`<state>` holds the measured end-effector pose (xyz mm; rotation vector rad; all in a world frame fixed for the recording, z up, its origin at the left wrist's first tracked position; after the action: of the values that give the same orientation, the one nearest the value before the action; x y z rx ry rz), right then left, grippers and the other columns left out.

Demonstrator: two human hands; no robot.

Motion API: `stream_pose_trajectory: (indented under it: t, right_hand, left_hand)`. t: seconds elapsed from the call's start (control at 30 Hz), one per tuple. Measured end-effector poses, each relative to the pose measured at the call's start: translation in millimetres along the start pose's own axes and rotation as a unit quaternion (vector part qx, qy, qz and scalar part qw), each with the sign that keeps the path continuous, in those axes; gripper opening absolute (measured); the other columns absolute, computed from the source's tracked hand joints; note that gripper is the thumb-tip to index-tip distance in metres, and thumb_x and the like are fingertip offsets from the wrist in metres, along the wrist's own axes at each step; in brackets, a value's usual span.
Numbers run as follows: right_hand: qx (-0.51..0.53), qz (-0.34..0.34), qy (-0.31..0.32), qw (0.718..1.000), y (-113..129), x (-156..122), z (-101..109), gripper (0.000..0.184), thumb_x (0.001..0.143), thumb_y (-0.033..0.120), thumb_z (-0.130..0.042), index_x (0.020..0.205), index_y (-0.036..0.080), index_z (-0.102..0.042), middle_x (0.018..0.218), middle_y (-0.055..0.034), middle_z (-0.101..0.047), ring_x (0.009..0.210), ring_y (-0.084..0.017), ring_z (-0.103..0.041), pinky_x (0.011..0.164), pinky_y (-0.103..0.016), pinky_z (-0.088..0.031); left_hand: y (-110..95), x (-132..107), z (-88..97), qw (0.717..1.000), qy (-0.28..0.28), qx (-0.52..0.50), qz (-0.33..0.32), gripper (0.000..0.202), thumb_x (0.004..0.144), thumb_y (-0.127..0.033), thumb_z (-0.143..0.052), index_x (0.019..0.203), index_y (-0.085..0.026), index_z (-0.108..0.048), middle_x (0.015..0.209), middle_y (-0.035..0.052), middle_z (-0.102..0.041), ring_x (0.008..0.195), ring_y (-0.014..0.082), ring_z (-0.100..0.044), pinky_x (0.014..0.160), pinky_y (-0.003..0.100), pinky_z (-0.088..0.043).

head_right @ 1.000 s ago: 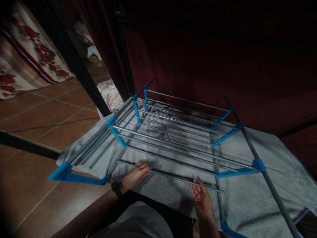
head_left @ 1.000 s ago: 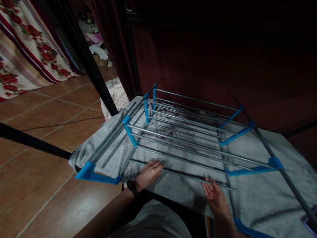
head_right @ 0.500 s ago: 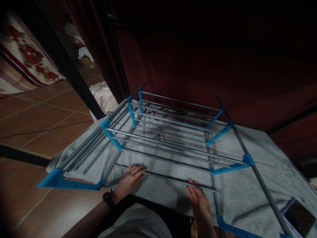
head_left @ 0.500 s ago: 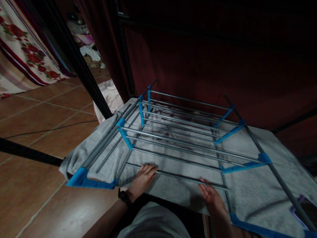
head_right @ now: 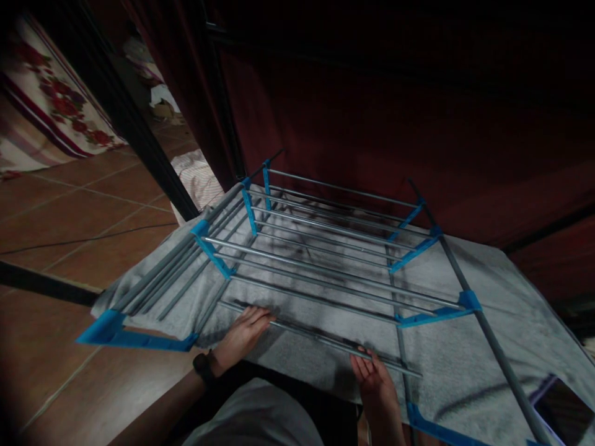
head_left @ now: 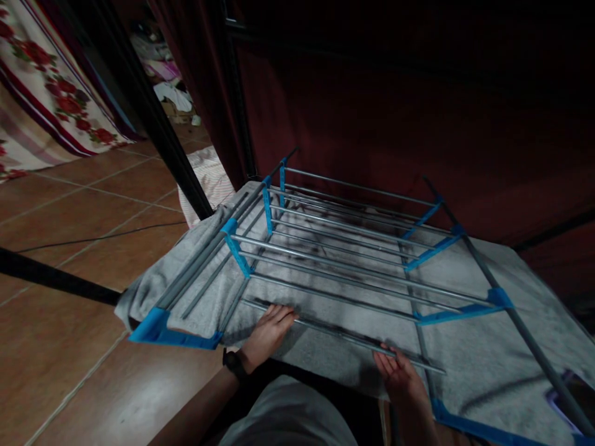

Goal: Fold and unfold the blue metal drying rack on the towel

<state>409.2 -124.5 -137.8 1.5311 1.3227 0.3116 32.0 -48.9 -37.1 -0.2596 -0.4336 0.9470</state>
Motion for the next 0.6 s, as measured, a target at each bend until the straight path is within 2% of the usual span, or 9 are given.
stream_pose_trajectory:
  t: [0.1, 0.2, 0.3, 0.4, 0.5, 0.6]
  right_hand:
    - [0.047, -0.066, -0.001, 0.997, 6, 2, -11, 0.013, 0.068, 0.036, -0.079, 0.074, 0.028, -0.07, 0.09, -0.0025, -0.075, 0.094, -0.023, -0.073, 0.089, -0.041, -0.062]
    - [0.043, -0.098, 0.04, 0.993, 13, 0, -34, 0.009, 0.077, 0.032, -0.075, 0.083, 0.026, -0.072, 0.101, -0.0049, -0.074, 0.107, -0.022, -0.069, 0.098, -0.042, -0.058]
    - [0.027, -0.088, 0.052, 0.994, 22, -4, -53, 0.014, 0.077, 0.03, -0.076, 0.09, 0.024, -0.073, 0.11, -0.0071, -0.073, 0.116, -0.022, -0.065, 0.102, -0.038, -0.056]
    - [0.026, -0.062, 0.044, 0.997, 29, -4, -64, 0.021, 0.074, 0.026, -0.079, 0.094, 0.024, -0.074, 0.112, -0.0063, -0.072, 0.119, -0.021, -0.063, 0.102, -0.034, -0.055]
    - [0.024, -0.038, 0.03, 0.999, 34, -2, -68, 0.026, 0.071, 0.023, -0.081, 0.096, 0.023, -0.074, 0.111, -0.0059, -0.073, 0.117, -0.022, -0.064, 0.102, -0.035, -0.055]
    - [0.018, -0.014, 0.021, 1.0, 37, -1, -70, 0.022, 0.071, 0.025, -0.082, 0.092, 0.023, -0.074, 0.11, -0.0063, -0.073, 0.116, -0.023, -0.065, 0.103, -0.037, -0.055]
  left_hand:
    - [-4, 5, 9.1, 1.0, -0.002, 0.005, -0.003, 0.031, 0.099, -0.014, -0.043, 0.122, -0.022, -0.062, 0.117, 0.007, -0.064, 0.109, 0.0229, -0.056, 0.1, 0.042, -0.043]
    - [-4, 14, 20.1, 1.0, -0.02, 0.007, -0.003, 0.032, 0.099, -0.013, -0.043, 0.123, -0.023, -0.062, 0.118, 0.0071, -0.063, 0.109, 0.0229, -0.056, 0.101, 0.042, -0.043]
    - [-3, 25, 30.8, 0.999, -0.05, 0.007, -0.01, 0.032, 0.099, -0.014, -0.041, 0.122, -0.022, -0.062, 0.116, 0.0083, -0.064, 0.107, 0.0232, -0.056, 0.098, 0.042, -0.045]
    - [-4, 34, 37.6, 0.998, -0.064, 0.001, -0.02, 0.032, 0.1, -0.015, -0.039, 0.121, -0.021, -0.063, 0.115, 0.009, -0.065, 0.106, 0.0228, -0.057, 0.097, 0.042, -0.046]
    - [-4, 41, 39.9, 0.998, -0.056, 0.002, -0.028, 0.033, 0.101, -0.016, -0.039, 0.123, -0.021, -0.063, 0.118, 0.0088, -0.065, 0.106, 0.0223, -0.057, 0.097, 0.041, -0.045]
    - [-3, 45, 40.7, 0.999, -0.042, 0.017, -0.027, 0.035, 0.1, -0.015, -0.04, 0.126, -0.021, -0.062, 0.122, 0.0087, -0.064, 0.109, 0.0227, -0.055, 0.099, 0.041, -0.044]
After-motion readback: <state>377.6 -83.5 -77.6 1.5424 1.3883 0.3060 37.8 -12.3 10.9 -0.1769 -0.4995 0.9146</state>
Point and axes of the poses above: each hand's wrist, its own x-axis towards the middle knuckle, its own z-axis out of the back of the hand, y = z × x, the point moved 4 cm from there along x, towards the middle knuckle
